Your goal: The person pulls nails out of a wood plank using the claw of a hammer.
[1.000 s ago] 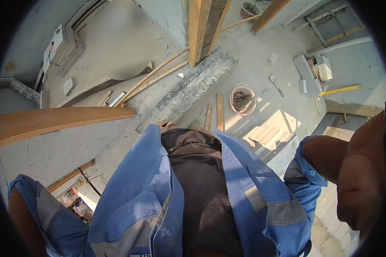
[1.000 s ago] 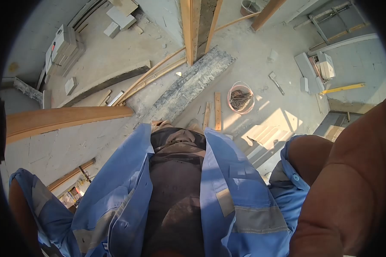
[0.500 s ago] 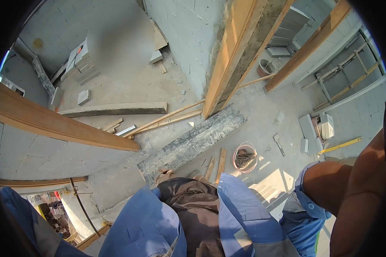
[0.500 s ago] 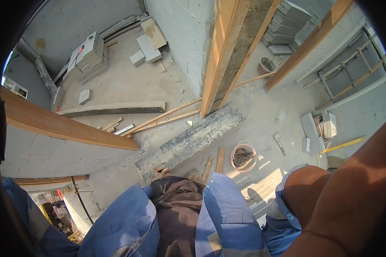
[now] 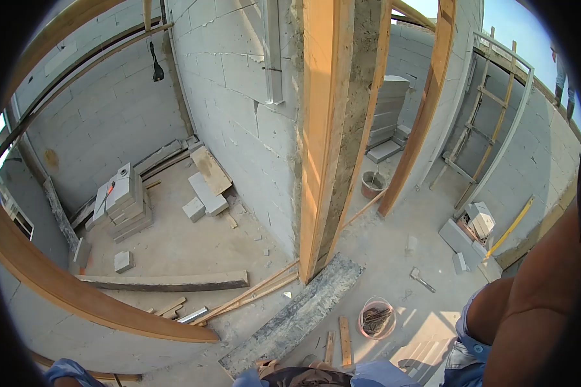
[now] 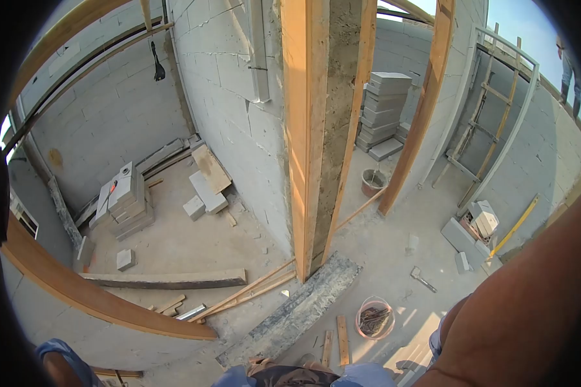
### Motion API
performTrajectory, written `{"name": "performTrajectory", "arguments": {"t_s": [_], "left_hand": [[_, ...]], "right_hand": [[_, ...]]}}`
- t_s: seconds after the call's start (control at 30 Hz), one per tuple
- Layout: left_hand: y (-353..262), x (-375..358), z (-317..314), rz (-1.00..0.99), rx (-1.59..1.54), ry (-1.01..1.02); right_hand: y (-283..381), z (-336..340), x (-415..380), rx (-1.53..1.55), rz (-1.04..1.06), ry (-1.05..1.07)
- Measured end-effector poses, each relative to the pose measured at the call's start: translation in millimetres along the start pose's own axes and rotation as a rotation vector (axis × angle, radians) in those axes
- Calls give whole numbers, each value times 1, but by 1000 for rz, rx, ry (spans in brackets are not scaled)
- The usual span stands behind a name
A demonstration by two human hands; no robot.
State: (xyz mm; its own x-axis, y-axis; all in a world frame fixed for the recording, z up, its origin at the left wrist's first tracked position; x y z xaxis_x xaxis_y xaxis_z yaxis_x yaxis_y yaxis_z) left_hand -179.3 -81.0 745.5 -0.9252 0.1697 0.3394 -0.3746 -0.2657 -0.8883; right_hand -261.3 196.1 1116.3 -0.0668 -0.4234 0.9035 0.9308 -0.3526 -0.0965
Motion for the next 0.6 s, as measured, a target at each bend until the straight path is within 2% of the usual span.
{"name": "performTrajectory", "arguments": {"t_s": [0.2, 0.33, 0.47, 0.6], "left_hand": [[-4, 19, 3, -95, -5, -5], [-38, 35, 11, -234, 31, -58], [-115, 56, 57, -570, 116, -139], [-237, 36, 120, -1134, 273, -215]], "right_hand": [[3, -8, -1, 4, 28, 4], [-2, -13, 1, 29, 25, 17], [-3, -20, 4, 56, 25, 10], [-5, -30, 10, 97, 54, -10]]}}
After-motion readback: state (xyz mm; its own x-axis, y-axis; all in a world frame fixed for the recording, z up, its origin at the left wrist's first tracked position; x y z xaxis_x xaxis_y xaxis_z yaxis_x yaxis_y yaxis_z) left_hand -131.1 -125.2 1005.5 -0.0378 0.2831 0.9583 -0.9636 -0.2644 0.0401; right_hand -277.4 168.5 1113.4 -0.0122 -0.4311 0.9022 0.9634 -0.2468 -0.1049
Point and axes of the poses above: each hand's wrist, its own x-axis towards the middle knuckle, its own z-axis out of the back of the hand, y = z × x, the point moved 3 cm from there along x, towards the middle knuckle, and after that the axes turned 12 degrees about -z, right-handed, at the moved point
